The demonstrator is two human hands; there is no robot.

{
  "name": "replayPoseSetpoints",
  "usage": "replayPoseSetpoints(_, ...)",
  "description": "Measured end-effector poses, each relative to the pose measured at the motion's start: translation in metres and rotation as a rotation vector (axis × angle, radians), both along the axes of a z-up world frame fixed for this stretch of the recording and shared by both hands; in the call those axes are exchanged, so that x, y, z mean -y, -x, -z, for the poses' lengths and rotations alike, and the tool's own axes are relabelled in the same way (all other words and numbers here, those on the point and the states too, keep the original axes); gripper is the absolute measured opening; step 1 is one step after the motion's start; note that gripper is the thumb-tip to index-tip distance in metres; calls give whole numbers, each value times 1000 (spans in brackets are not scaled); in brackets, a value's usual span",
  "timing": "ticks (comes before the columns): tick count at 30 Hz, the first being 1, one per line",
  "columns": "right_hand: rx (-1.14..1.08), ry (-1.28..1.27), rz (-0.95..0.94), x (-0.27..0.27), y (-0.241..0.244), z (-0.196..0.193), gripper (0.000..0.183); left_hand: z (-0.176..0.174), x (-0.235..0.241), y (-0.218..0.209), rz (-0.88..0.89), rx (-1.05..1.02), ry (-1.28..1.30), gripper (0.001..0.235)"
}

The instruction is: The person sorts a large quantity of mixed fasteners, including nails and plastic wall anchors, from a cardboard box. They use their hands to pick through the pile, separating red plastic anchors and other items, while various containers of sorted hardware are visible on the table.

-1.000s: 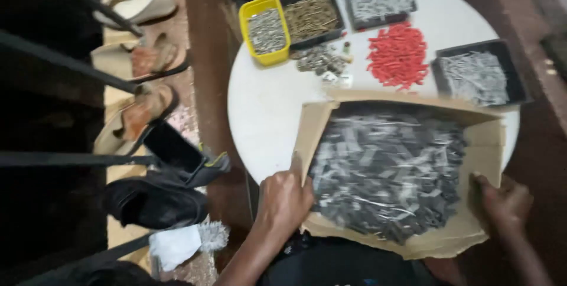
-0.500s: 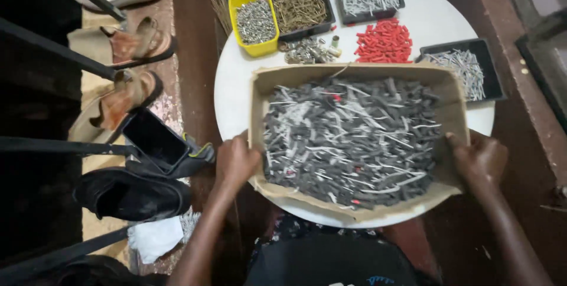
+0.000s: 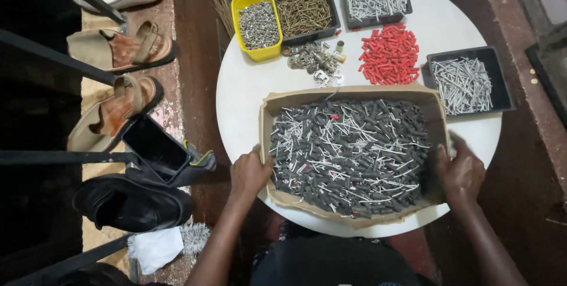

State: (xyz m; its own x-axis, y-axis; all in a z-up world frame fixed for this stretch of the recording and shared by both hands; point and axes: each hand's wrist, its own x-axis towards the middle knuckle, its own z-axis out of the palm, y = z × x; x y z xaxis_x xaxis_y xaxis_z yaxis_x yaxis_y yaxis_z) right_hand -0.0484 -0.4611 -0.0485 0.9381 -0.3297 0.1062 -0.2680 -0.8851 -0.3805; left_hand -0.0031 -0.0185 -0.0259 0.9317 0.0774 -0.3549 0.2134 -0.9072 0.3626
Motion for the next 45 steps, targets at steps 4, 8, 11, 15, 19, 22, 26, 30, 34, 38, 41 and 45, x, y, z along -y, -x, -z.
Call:
replayPoseSetpoints(4, 344, -107, -235, -54, -29, -47, 27, -39, 21, -8, 103, 638, -28, 41)
replayPoseSetpoints(8, 156, -655, -155, -137, -81, -51, 28, -60, 63, -13, 110, 634, 249, 32)
replayPoseSetpoints(11, -216, -775, -94, -169, -126, -30, 48, -5, 71, -16, 107, 212, 226, 46)
replayPoseSetpoints(15, -268, -895, 37, -176, -160, 25, 29, -18, 69, 0, 277, 123, 235, 44)
replayPoseSetpoints(19, -314, -732, -296, -174, -138, -57, 18, -6, 58, 6, 325, 82, 331, 45)
replayPoseSetpoints(22, -352, -585, -434, -150, -107, -55, 25, 2, 50, 8, 188, 59, 526, 30)
replayPoseSetpoints(26, -348, -689, -368, -132, -69, -69, 24, -28, 60, -1, 160, 183, 402, 43)
replayPoseSetpoints(30, -333, -755, -310, -126, -31, -48, 20, -40, 81, -9, 208, 260, 421, 56)
replayPoseSetpoints(34, -209, -621, -120, -120, -5, -11, 22, -3, 93, -8, 207, 398, 390, 54)
replayPoseSetpoints(38, -208, -737, -78, -138, 0, -37, 19, -34, 109, 13, 237, 197, 819, 66)
replayPoseSetpoints(41, -578, -821, -175, -154, 1, -50, 35, -27, 122, 17, 37, -240, 1005, 59)
replayPoseSetpoints(45, -470, -596, -411, -173, -11, -68, 26, -4, 121, 20, -130, -215, 1030, 29)
